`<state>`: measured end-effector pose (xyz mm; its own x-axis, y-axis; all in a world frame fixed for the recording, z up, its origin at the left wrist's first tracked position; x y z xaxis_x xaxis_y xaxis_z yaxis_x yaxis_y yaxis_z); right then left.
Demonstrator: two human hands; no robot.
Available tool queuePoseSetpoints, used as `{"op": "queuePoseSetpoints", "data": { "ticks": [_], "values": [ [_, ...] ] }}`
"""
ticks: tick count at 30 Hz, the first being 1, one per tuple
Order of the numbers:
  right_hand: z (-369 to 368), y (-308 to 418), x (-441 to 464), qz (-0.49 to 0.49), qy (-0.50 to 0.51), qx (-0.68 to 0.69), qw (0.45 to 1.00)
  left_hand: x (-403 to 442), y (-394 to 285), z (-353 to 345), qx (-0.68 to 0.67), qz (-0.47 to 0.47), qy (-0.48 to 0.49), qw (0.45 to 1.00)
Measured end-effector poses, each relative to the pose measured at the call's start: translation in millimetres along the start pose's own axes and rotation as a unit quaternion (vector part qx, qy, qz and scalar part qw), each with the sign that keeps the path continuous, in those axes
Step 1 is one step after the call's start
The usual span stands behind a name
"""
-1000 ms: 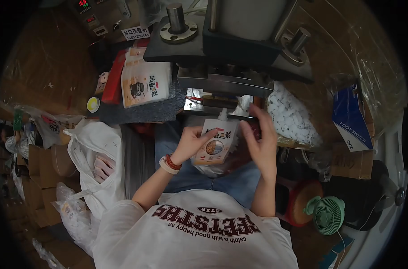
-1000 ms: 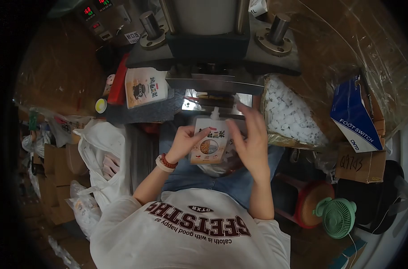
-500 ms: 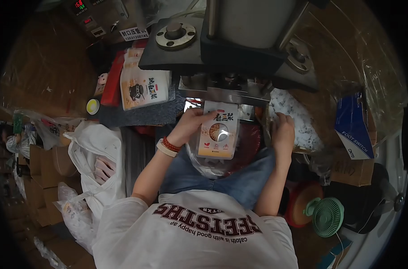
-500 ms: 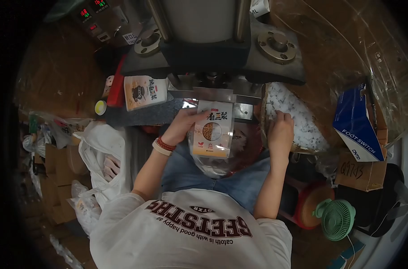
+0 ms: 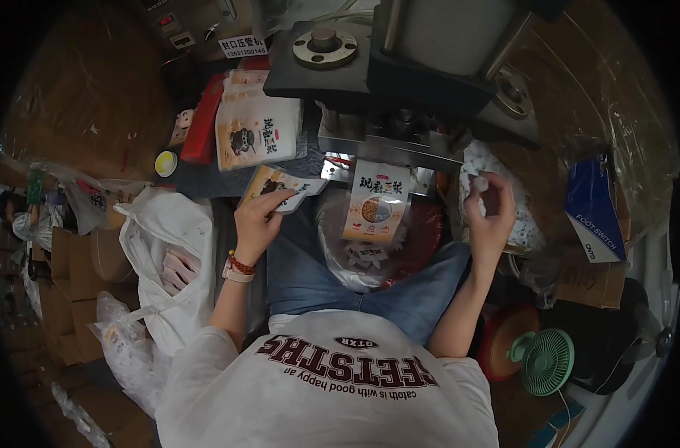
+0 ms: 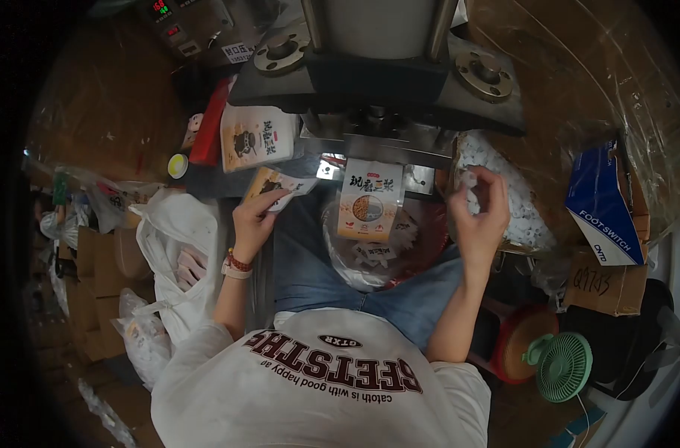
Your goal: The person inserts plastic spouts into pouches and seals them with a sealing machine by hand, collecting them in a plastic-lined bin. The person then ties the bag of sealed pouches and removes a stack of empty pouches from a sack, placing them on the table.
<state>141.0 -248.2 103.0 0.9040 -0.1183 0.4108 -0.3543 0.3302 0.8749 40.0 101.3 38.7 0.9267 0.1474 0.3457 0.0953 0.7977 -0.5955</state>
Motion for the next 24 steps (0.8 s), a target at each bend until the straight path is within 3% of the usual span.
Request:
{"op": "queuePoseSetpoints", "data": {
  "ticks": [2, 4, 6, 8, 10, 12, 14, 15, 16, 17, 18, 19, 21, 23, 24],
  "values": [
    [-21, 32, -26, -0.001, 0.109, 0.059, 0.992, 2, -27, 0, -0.029, -0.050, -0.032, 0.998],
    [-51, 74, -50, 0.190, 0.213, -0.047, 0.957, 0, -53, 0, -0.050, -0.125, -0.064, 0.989],
    [-75, 75, -70, 0.249, 0.275, -0.083, 0.925, -2, -77, -3, -0.024, -0.145, -0.050, 0.988],
    [-78, 80, -76, 0.264, 0.290, -0.098, 0.915, -3, -93, 5, 0.007, -0.165, -0.044, 0.985],
    [-70, 92, -77, 0.275, 0.346, -0.028, 0.897, -3, -106, 3, -0.015, -0.201, 0.033, 0.979],
    [-63, 88, -71, 0.274, 0.350, 0.007, 0.896, -2, -102, -7, -0.073, -0.227, 0.045, 0.970],
    [-63, 85, -68, 0.270, 0.352, 0.043, 0.895, 0, -93, -30, -0.224, -0.181, 0.116, 0.951],
    [-63, 78, -61, 0.234, 0.302, 0.000, 0.924, 0, -92, -39, -0.225, -0.180, 0.118, 0.950],
    [-61, 71, -54, 0.196, 0.250, -0.042, 0.947, 0, -75, -67, -0.293, -0.010, 0.220, 0.930],
    [-60, 68, -52, 0.197, 0.250, -0.042, 0.947, -10, -59, -97, -0.349, 0.160, 0.311, 0.869],
    [-47, 60, -42, 0.162, 0.184, -0.042, 0.969, -2, -61, -105, -0.360, 0.093, 0.237, 0.898],
    [-32, 51, -33, 0.125, 0.117, -0.042, 0.984, 3, -66, -110, -0.360, 0.092, 0.237, 0.898],
    [-4, 37, -17, 0.102, 0.042, -0.131, 0.985, 12, -58, -123, -0.518, 0.253, 0.194, 0.794],
    [10, 14, -3, 0.098, 0.013, -0.188, 0.977, 27, -53, -129, -0.531, 0.290, 0.207, 0.768],
    [8, -17, -2, 0.060, 0.062, -0.330, 0.940, 33, -51, -135, -0.580, 0.290, 0.198, 0.735]
  ]
}}
Point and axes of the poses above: each hand's wrist, its own x-axis towards the middle knuckle, its own z-axis out of the back of the hand, y = z × x, the point moved 7 cm from there along x, towards the middle knuckle, and after that the axes turned 1 degree about y, right-handed, at the moved point
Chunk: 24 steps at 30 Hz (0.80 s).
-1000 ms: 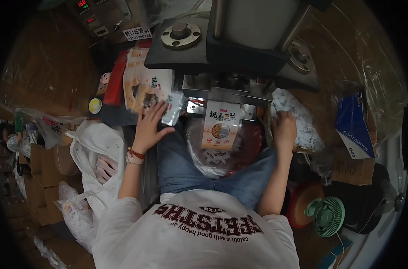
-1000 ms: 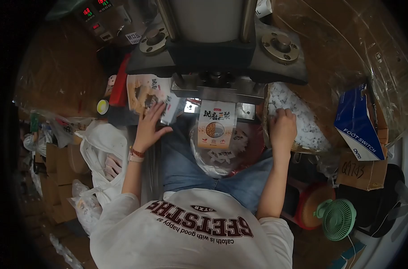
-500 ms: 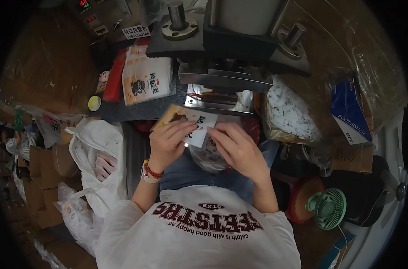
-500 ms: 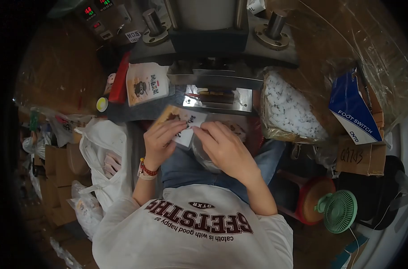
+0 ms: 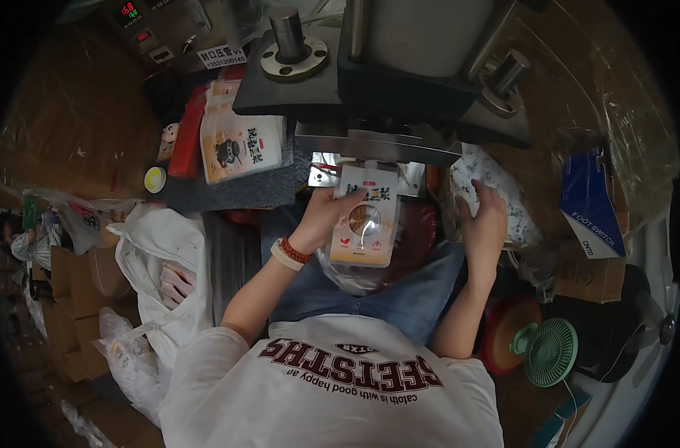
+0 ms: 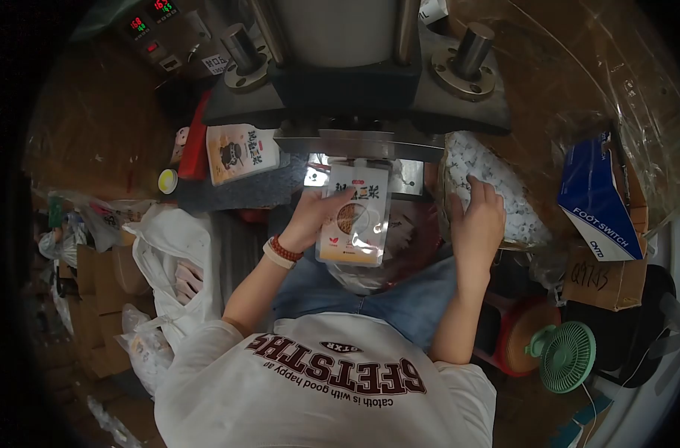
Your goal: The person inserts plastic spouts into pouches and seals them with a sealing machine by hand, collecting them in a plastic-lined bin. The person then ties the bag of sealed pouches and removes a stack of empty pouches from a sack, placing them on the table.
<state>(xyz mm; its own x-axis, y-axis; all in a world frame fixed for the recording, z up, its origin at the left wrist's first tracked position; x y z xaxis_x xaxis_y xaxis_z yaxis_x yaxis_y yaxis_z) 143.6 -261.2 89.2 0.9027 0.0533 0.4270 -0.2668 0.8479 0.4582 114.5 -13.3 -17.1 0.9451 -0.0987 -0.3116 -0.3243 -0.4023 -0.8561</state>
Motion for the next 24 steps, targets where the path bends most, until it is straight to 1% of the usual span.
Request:
{"op": "queuePoseSetpoints", "data": {
  "ticks": [1, 2, 4, 5, 6, 7, 8, 9, 10, 11, 12, 13, 14, 15, 16, 17, 18, 19, 20, 21, 22, 23, 24],
  "values": [
    [-20, -15, -2, -0.025, 0.069, -0.141, 0.987, 4, -1, -1, -0.059, -0.006, 0.015, 0.998],
    [-31, -22, -3, -0.025, 0.071, -0.141, 0.987, 5, 0, -1, -0.057, 0.022, 0.018, 0.998],
    [-38, -30, 2, -0.046, 0.043, -0.124, 0.990, 6, 0, -5, -0.056, 0.019, 0.015, 0.998],
    [-40, -34, 2, -0.047, 0.047, -0.123, 0.990, 4, 2, -5, -0.053, 0.019, 0.008, 0.998],
    [-36, -28, 3, -0.006, 0.021, -0.124, 0.992, 1, 0, -2, -0.053, 0.021, 0.006, 0.998],
    [-31, -20, 5, 0.036, -0.007, -0.125, 0.991, 1, -5, 1, 0.022, 0.028, 0.013, 0.999],
    [-31, -17, 5, 0.039, -0.007, -0.125, 0.991, 2, -9, 6, 0.095, 0.033, 0.020, 0.995],
    [-23, -19, 3, -0.010, -0.047, 0.004, 0.999, 1, -27, 24, 0.229, -0.035, -0.032, 0.972],
    [-17, -23, -1, -0.061, -0.085, 0.133, 0.986, -2, -46, 45, 0.359, -0.100, -0.084, 0.924],
    [-14, -18, -5, -0.060, -0.083, 0.134, 0.986, -11, -76, 67, 0.523, -0.225, -0.191, 0.800],
    [-16, -22, -12, -0.122, -0.049, 0.261, 0.956, -27, -96, 79, 0.653, -0.332, -0.283, 0.619],
    [-21, -21, -19, -0.182, -0.015, 0.383, 0.906, -35, -95, 97, 0.654, -0.332, -0.282, 0.619],
    [-17, -10, -22, -0.183, -0.016, 0.383, 0.905, -40, -85, 109, 0.731, -0.287, -0.255, 0.564],
    [-13, 11, -24, -0.148, -0.015, 0.390, 0.909, -44, -74, 113, 0.800, -0.238, -0.227, 0.503],
    [-13, 28, -26, -0.113, -0.015, 0.397, 0.911, -56, -73, 101, 0.792, -0.243, -0.185, 0.528],
    [-18, 38, -28, -0.095, -0.011, 0.467, 0.879, -64, -68, 99, 0.770, -0.253, -0.143, 0.568],
    [-19, 43, -31, -0.098, -0.011, 0.468, 0.878, -70, -62, 98, 0.745, -0.259, -0.099, 0.606],
    [-24, 52, -34, -0.084, 0.043, 0.462, 0.882, -78, -64, 93, 0.761, -0.304, -0.127, 0.559],
    [-28, 64, -38, -0.069, 0.098, 0.456, 0.882, -82, -62, 93, 0.762, -0.300, -0.127, 0.560],
    [-21, 82, -34, -0.019, 0.093, 0.433, 0.896, -85, -66, 98, 0.707, -0.270, -0.159, 0.634],
    [-25, 88, -35, -0.018, 0.095, 0.434, 0.896, -87, -71, 99, 0.644, -0.241, -0.189, 0.701],
    [-19, 103, -35, 0.082, 0.065, 0.366, 0.925, -92, -79, 84, 0.596, -0.286, -0.202, 0.722],
    [-15, 120, -38, 0.180, 0.033, 0.290, 0.940, -92, -79, 73, 0.596, -0.289, -0.201, 0.722]
  ]
}}
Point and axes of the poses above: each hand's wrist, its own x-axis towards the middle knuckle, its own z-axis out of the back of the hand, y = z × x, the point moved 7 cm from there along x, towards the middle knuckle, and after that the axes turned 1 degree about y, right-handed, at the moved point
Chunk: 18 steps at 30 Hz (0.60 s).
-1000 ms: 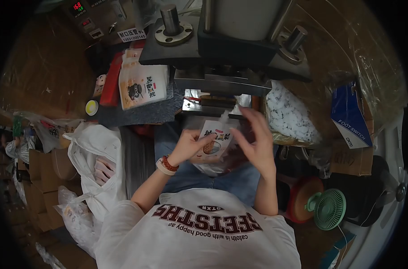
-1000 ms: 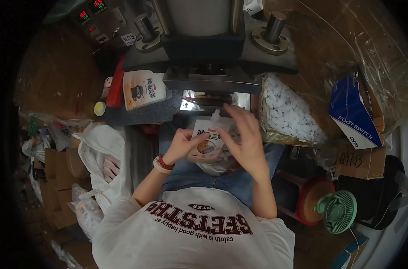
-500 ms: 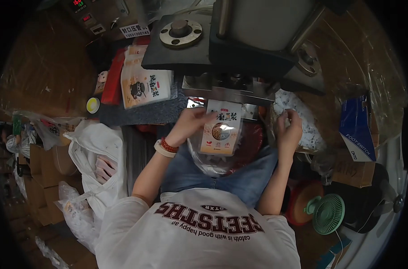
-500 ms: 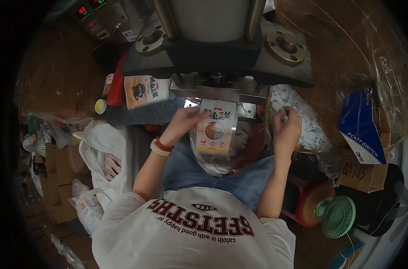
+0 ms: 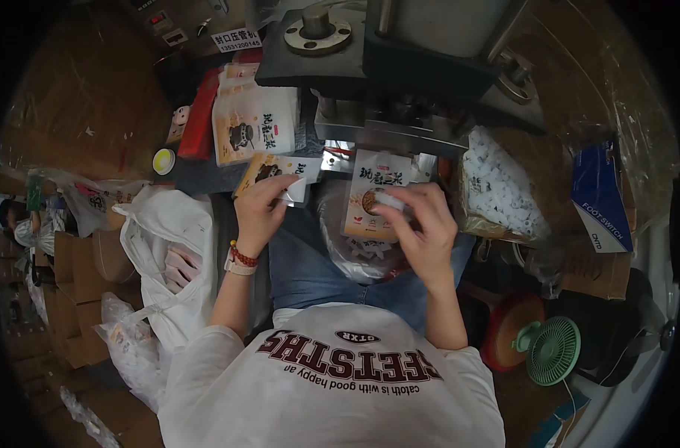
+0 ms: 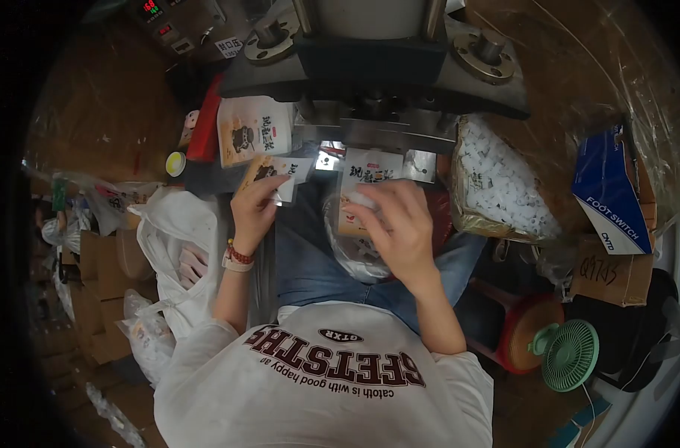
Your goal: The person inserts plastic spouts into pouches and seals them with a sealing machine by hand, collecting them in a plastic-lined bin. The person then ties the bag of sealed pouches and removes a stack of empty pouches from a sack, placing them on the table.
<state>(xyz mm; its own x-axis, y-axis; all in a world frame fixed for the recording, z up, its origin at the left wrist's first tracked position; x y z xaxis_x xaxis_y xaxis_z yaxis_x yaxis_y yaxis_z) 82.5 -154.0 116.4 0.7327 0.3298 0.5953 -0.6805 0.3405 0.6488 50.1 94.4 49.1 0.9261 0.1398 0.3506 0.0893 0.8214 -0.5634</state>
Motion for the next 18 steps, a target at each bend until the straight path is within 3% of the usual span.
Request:
{"op": "queuePoseSetpoints", "data": {
  "ticks": [1, 3, 6, 9, 11, 12, 13, 14, 16, 17, 18],
  "values": [
    [-3, 15, 6, 0.067, -0.016, -0.073, 0.995, -2, -17, 2, -0.011, -0.064, -0.030, 0.997],
    [-20, 16, 6, 0.091, 0.017, -0.095, 0.991, -6, -51, 5, -0.035, -0.158, -0.040, 0.986],
    [-25, 22, 0, 0.126, 0.087, -0.105, 0.983, -12, -84, 10, -0.028, -0.211, -0.002, 0.977],
    [-6, 29, 0, 0.130, 0.122, -0.015, 0.984, -13, -98, 12, -0.125, -0.225, 0.036, 0.965],
    [-2, 18, 0, 0.071, 0.130, 0.062, 0.987, -13, -103, 0, -0.190, -0.225, 0.056, 0.954],
    [-4, 15, 0, 0.070, 0.130, 0.062, 0.987, -11, -91, -21, -0.257, -0.130, 0.093, 0.953],
    [-1, 3, 3, 0.008, 0.071, -0.007, 0.997, -11, -78, -45, -0.320, -0.033, 0.128, 0.938],
    [5, -8, 3, -0.052, 0.013, -0.076, 0.996, -12, -76, -63, -0.320, -0.033, 0.128, 0.938],
    [24, -28, 1, -0.101, -0.024, -0.072, 0.992, -11, -52, -111, -0.511, 0.213, 0.170, 0.815],
    [40, -43, -1, -0.153, -0.060, -0.068, 0.984, -7, -47, -117, -0.514, 0.250, 0.178, 0.801],
    [54, -49, 0, -0.145, -0.078, -0.111, 0.980, 0, -48, -118, -0.514, 0.251, 0.180, 0.800]
  ]
}}
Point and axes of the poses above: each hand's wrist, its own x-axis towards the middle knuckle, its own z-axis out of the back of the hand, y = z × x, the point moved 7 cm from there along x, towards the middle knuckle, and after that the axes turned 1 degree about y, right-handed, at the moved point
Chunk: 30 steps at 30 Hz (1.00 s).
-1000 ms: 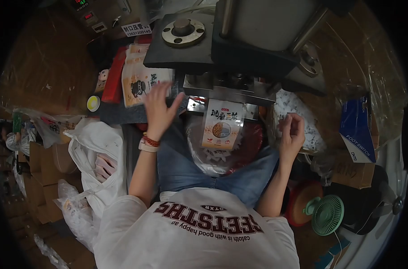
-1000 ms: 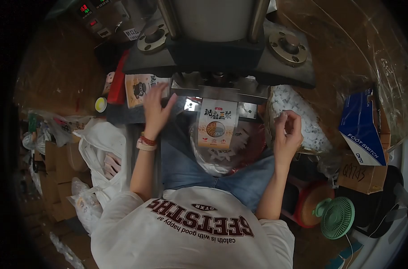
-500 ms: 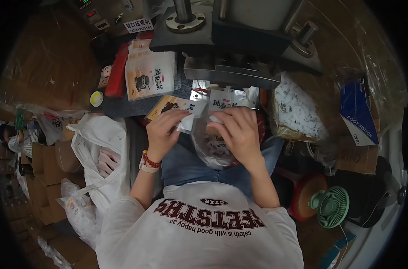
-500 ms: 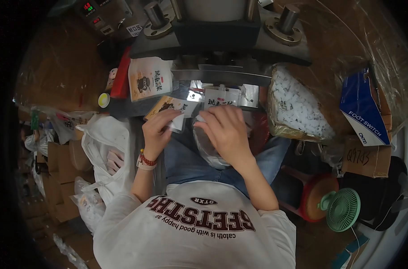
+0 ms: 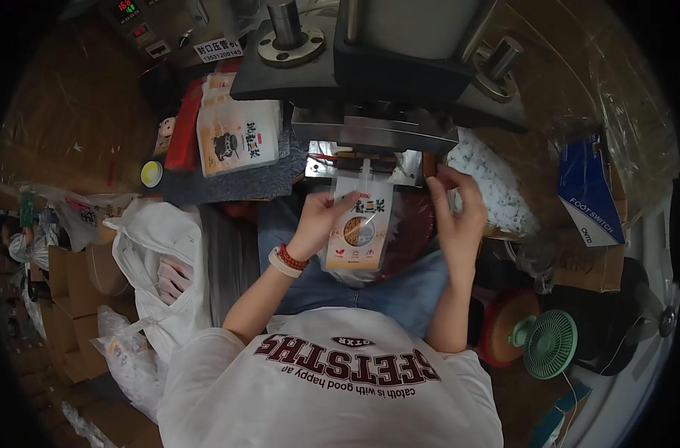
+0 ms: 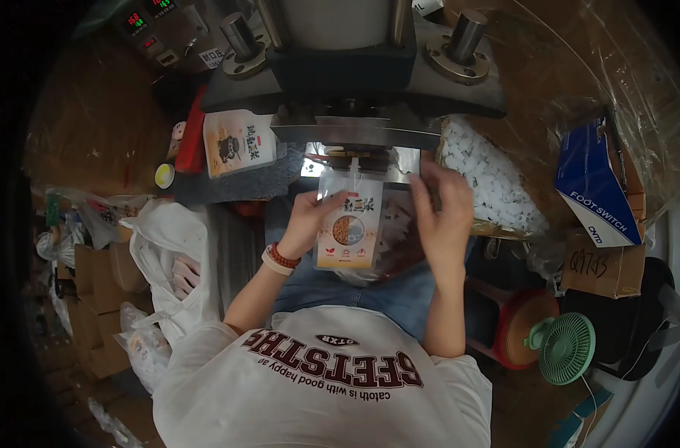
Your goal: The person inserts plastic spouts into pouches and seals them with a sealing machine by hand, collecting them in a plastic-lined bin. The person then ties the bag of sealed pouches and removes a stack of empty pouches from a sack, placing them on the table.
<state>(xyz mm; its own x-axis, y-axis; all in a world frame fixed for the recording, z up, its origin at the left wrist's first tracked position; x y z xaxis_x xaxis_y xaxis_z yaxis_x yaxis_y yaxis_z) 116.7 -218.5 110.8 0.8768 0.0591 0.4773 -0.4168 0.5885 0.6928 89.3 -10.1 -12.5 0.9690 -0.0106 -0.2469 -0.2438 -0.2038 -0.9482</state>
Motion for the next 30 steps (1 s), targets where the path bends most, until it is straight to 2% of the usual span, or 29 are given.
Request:
{"op": "queuePoseSetpoints", "data": {
  "ticks": [2, 3, 5, 6, 8, 10, 11, 12, 13, 14, 15, 16, 17, 18, 19, 20, 21, 23, 24, 25, 27, 28, 29, 30],
  "values": [
    [16, -21, 14, 0.003, -0.039, -0.121, 0.992, 17, -3, -1, -0.099, 0.023, -0.001, 0.995],
    [12, -36, 17, 0.004, -0.037, -0.121, 0.992, 26, -4, -1, -0.124, 0.017, 0.008, 0.992],
    [-2, -64, 19, 0.022, -0.037, -0.325, 0.945, 33, -4, -3, -0.146, 0.036, 0.006, 0.989],
    [-6, -75, 18, 0.024, -0.037, -0.318, 0.947, 35, -5, -3, -0.165, 0.052, 0.006, 0.985],
    [-20, -104, 20, -0.050, 0.048, -0.248, 0.966, 37, -9, -3, -0.165, 0.049, 0.005, 0.985],
    [-19, -98, 21, -0.030, 0.050, -0.229, 0.972, 36, -7, -2, -0.141, 0.024, 0.006, 0.990],
    [-17, -93, 21, -0.014, 0.043, -0.218, 0.975, 39, -6, 4, -0.076, 0.038, 0.023, 0.996],
    [-17, -91, 21, -0.012, 0.044, -0.217, 0.975, 41, -10, 19, -0.076, 0.037, 0.021, 0.996],
    [-15, -96, 20, -0.057, 0.041, -0.202, 0.977, 41, -23, 50, 0.109, -0.010, -0.060, 0.992],
    [-13, -102, 19, -0.104, 0.037, -0.187, 0.976, 37, -40, 77, 0.290, -0.056, -0.137, 0.945],
    [-13, -102, 17, -0.105, 0.037, -0.187, 0.976, 24, -68, 97, 0.502, -0.155, -0.257, 0.811],
    [-8, -98, 16, -0.069, -0.020, -0.142, 0.987, 6, -90, 102, 0.670, -0.240, -0.354, 0.607],
    [-2, -93, 13, -0.033, -0.076, -0.096, 0.992, -3, -86, 119, 0.670, -0.240, -0.354, 0.607],
    [1, -86, 11, -0.033, -0.077, -0.096, 0.992, -5, -64, 131, 0.688, -0.211, -0.260, 0.643],
    [5, -75, 9, -0.056, -0.079, -0.026, 0.995, -9, -52, 125, 0.698, -0.181, -0.164, 0.673],
    [6, -65, 9, -0.080, -0.083, 0.043, 0.992, -23, -51, 115, 0.695, -0.220, -0.136, 0.671],
    [5, -54, 7, -0.083, -0.085, 0.042, 0.992, -30, -49, 116, 0.696, -0.221, -0.132, 0.671],
    [-1, -13, 1, 0.035, -0.046, 0.166, 0.985, -44, -41, 119, 0.633, -0.237, -0.098, 0.731],
    [-5, 5, -4, 0.018, -0.003, 0.173, 0.985, -50, -50, 117, 0.604, -0.274, -0.166, 0.730],
    [-10, 24, -8, 0.045, 0.025, 0.171, 0.984, -52, -54, 108, 0.602, -0.275, -0.166, 0.731],
    [-24, 53, -17, 0.135, 0.058, 0.117, 0.982, -54, -68, 101, 0.425, -0.251, -0.181, 0.851],
    [-33, 64, -21, 0.187, 0.068, 0.082, 0.977, -54, -72, 89, 0.424, -0.254, -0.177, 0.851],
    [-41, 73, -26, 0.236, 0.078, 0.046, 0.967, -60, -79, 73, 0.422, -0.310, -0.166, 0.836],
    [-52, 77, -29, 0.246, 0.102, 0.014, 0.964, -67, -86, 58, 0.417, -0.365, -0.155, 0.818]
  ]
}}
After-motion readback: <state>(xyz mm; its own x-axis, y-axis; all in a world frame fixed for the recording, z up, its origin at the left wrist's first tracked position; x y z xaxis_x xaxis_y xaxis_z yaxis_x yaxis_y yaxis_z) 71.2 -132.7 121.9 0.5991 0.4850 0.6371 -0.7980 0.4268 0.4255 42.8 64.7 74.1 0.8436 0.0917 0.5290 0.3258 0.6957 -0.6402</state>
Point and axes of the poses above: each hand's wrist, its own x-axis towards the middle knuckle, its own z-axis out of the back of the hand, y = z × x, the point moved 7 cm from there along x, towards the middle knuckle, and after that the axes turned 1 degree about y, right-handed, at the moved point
